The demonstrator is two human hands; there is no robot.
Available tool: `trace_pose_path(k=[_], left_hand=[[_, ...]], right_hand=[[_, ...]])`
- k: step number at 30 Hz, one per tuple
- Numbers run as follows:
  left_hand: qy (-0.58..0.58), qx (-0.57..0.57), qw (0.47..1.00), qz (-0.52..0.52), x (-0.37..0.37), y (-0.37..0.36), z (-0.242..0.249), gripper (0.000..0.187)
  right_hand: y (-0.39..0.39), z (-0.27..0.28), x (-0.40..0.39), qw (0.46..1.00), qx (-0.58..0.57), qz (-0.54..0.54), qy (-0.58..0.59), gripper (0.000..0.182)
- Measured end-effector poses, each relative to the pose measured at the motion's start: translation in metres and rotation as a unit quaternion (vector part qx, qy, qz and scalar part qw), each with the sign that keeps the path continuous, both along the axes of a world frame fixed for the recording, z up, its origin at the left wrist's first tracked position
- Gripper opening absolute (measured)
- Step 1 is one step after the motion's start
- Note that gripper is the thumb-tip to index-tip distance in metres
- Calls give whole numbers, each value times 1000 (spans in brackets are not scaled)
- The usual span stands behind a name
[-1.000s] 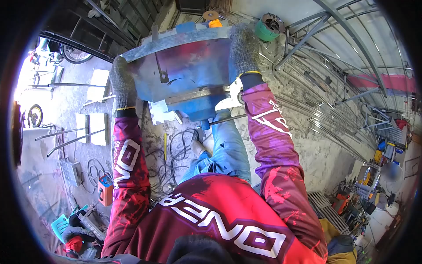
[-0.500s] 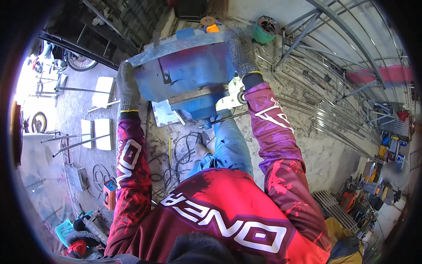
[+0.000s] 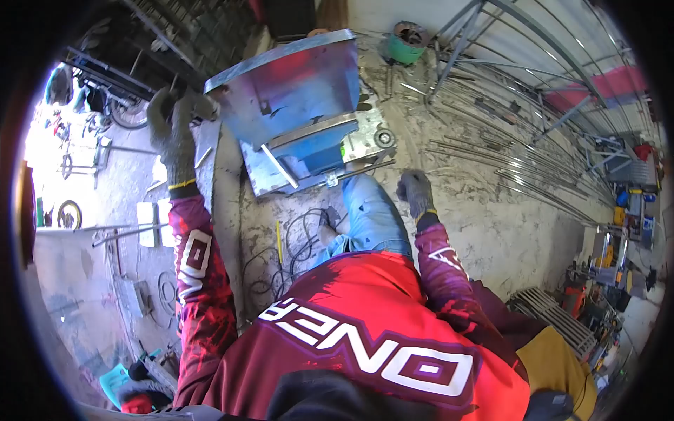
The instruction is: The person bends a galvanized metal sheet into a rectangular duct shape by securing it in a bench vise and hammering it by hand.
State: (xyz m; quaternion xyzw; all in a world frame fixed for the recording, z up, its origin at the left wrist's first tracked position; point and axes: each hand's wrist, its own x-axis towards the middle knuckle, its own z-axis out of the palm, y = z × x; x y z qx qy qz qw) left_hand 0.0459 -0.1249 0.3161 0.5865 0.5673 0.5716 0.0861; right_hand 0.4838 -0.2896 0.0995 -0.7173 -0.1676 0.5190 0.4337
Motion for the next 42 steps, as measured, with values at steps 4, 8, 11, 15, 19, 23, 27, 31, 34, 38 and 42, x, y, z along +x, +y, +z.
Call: trace_pose_path(k=[4, 8, 11, 15, 19, 23, 27, 31, 34, 38, 42], left_hand=[[79, 12, 996, -44, 14, -11, 22, 29], [133, -9, 987, -87, 13, -2, 20, 28], [200, -15, 977, -77, 34, 7, 33, 28], [281, -60, 953, -101, 93, 29, 45, 48], [486, -99, 855, -153, 135, 57, 38, 70], [448, -223, 849, -171, 144, 75, 19, 66], [519, -211, 822, -100, 149, 79, 23, 59], [530, -278, 793, -114, 154, 95, 33, 50], [537, -298, 784, -92, 151, 95, 27, 43], [531, -239, 807, -100, 135, 100, 15, 39], [532, -207, 813, -115, 134, 105, 13, 41]], right_hand=[[-41, -36, -13, 998, -25, 51, 32, 11], [-25, -49, -12, 995, -39, 9, 93, 10], [6, -83, -1, 986, -40, -24, 157, 13], [45, -140, 0, 971, -67, -78, 214, 19], [71, -192, -9, 920, -129, -186, 320, 29], [105, -211, -8, 839, -26, -250, 483, 21], [105, -266, -6, 760, 143, -240, 586, 41], [113, -178, 12, 766, 4, -392, 509, 47], [105, -183, 10, 794, 47, -348, 496, 41], [107, -192, 3, 805, 67, -370, 460, 37], [115, -182, -6, 840, 96, -369, 387, 30]])
